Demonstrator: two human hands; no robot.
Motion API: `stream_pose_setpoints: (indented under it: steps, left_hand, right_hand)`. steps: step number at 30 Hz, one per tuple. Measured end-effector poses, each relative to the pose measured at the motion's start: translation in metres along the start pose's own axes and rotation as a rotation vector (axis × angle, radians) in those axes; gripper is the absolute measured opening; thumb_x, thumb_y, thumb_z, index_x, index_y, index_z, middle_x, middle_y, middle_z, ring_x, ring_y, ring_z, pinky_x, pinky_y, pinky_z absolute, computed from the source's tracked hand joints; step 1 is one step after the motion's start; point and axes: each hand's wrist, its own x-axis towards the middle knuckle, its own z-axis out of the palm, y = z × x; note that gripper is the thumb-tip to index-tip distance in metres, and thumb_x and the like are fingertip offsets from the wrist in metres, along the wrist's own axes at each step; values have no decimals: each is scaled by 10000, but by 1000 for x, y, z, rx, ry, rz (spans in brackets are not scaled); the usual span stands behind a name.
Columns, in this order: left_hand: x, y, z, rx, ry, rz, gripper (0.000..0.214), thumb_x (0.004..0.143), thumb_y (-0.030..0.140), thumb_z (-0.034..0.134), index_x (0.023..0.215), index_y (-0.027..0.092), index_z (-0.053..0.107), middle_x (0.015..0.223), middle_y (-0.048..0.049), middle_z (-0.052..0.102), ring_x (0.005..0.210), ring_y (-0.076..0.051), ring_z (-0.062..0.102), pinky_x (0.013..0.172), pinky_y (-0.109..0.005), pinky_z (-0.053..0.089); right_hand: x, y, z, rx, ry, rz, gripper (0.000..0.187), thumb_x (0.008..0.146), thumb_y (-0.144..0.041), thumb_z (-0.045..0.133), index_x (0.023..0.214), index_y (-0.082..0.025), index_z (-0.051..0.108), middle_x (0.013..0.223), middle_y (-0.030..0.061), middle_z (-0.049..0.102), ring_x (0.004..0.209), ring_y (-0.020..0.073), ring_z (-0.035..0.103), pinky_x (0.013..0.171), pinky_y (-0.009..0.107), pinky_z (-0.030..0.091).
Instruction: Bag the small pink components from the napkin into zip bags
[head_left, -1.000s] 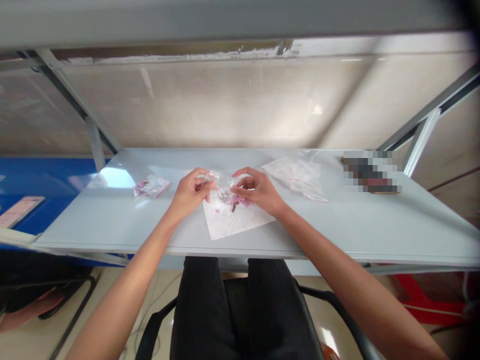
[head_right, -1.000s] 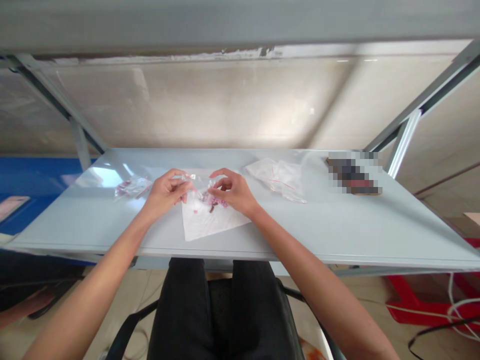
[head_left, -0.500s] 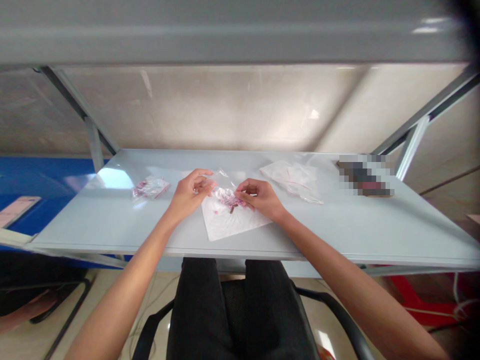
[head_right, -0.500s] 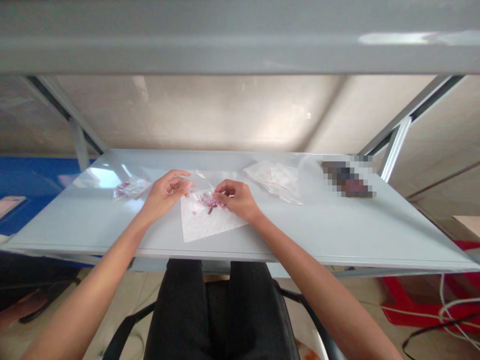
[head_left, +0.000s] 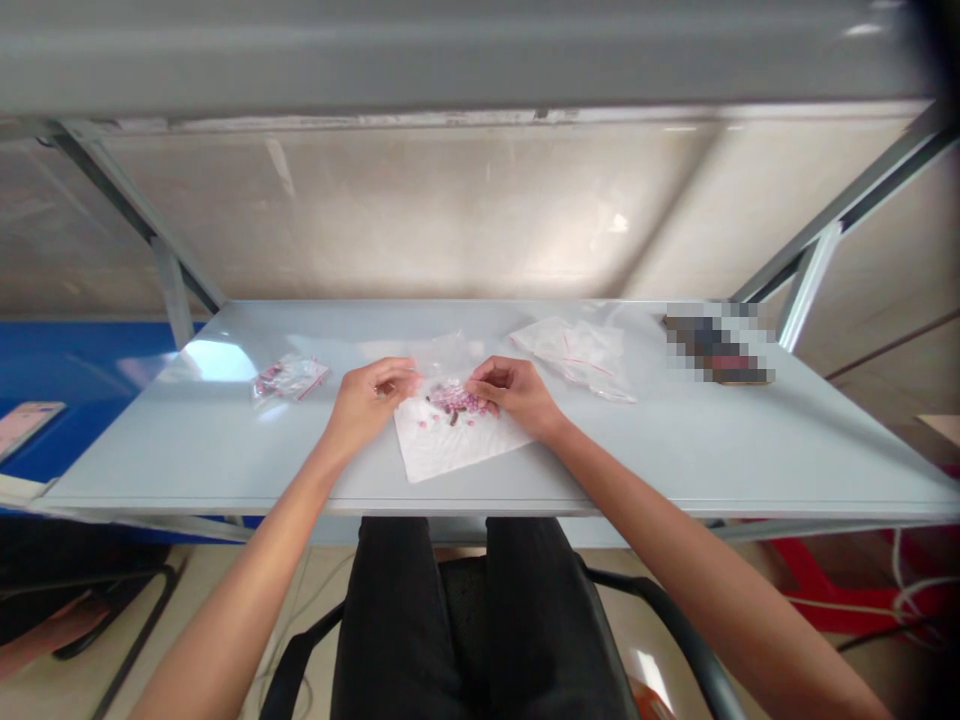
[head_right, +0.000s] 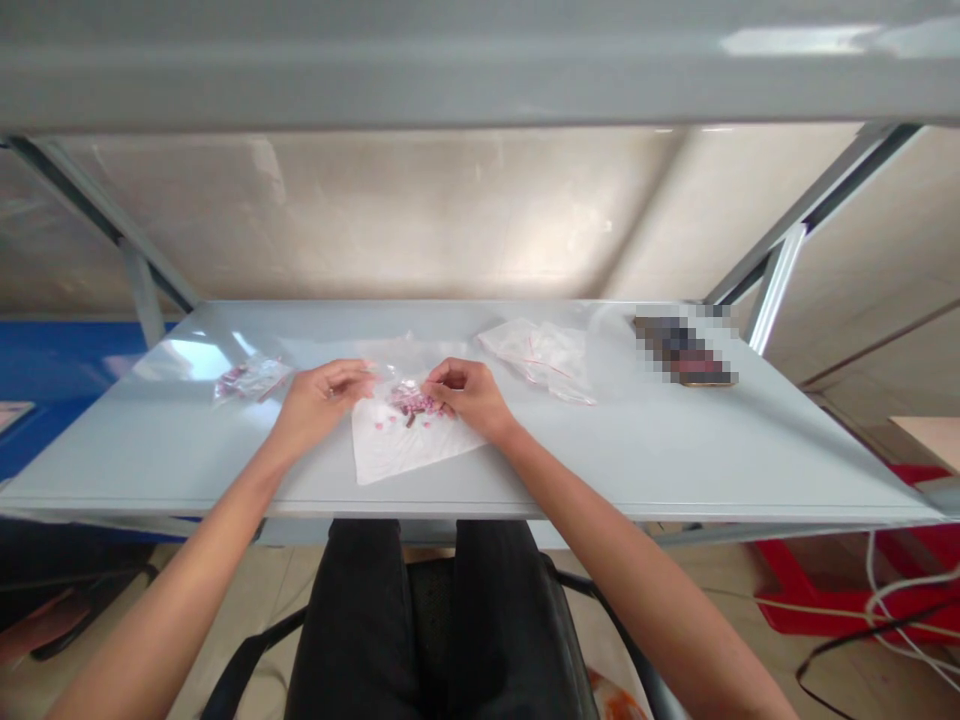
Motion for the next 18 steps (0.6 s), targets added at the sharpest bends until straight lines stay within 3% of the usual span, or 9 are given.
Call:
stream_pose_setpoints:
  steps: [3, 9, 13, 16, 18]
  left_hand:
    - [-5, 0, 6, 96, -8, 21, 198, 835, 356, 731, 941, 201, 792, 1055, -82, 786, 878, -226, 734, 779, -329, 565]
    - [-1, 7, 13, 155, 9, 66, 188, 850, 364, 710, 920, 212, 796, 1006, -70, 796, 860, -231, 742, 784, -337, 574]
    - [0, -5, -17, 366, 128, 58, 221, 887, 327, 647, 1024, 209, 774, 1046, -69, 786, 831, -220, 726, 823, -352, 561]
    - [-8, -23, -52, 747, 257, 13, 280, 889, 261, 594, 1116, 204, 747, 1140, -104, 751, 974, -277, 697, 918, -416, 521]
    - [-15, -35, -70, 960, 274, -58, 323, 888, 258, 567, 1153, 177, 734, 1144, -151, 734, 1102, -349, 647, 938, -471, 499]
  right_hand:
    - [0, 3, 0, 51, 8, -1, 312, 757, -427, 804, 756, -157, 645, 613, -19, 603, 466, 73, 441, 484, 250, 357]
    - [1, 0, 4, 54, 31, -10, 306, 758, -414, 806, 737, -157, 639, 590, -21, 601, 454, 68, 453, 468, 237, 371]
    - [-4, -16, -14, 56, 183, -30, 324, 762, -453, 791, 805, -178, 625, 677, 17, 678, 532, 120, 590, 459, 239, 444]
    - [-17, -30, -51, -27, 360, -45, 356, 756, -467, 794, 889, -198, 603, 748, 39, 729, 545, 138, 630, 455, 248, 482]
    - [-29, -37, -80, -103, 474, -27, 434, 739, -470, 808, 1004, -214, 579, 745, 38, 742, 526, 157, 640, 451, 267, 499]
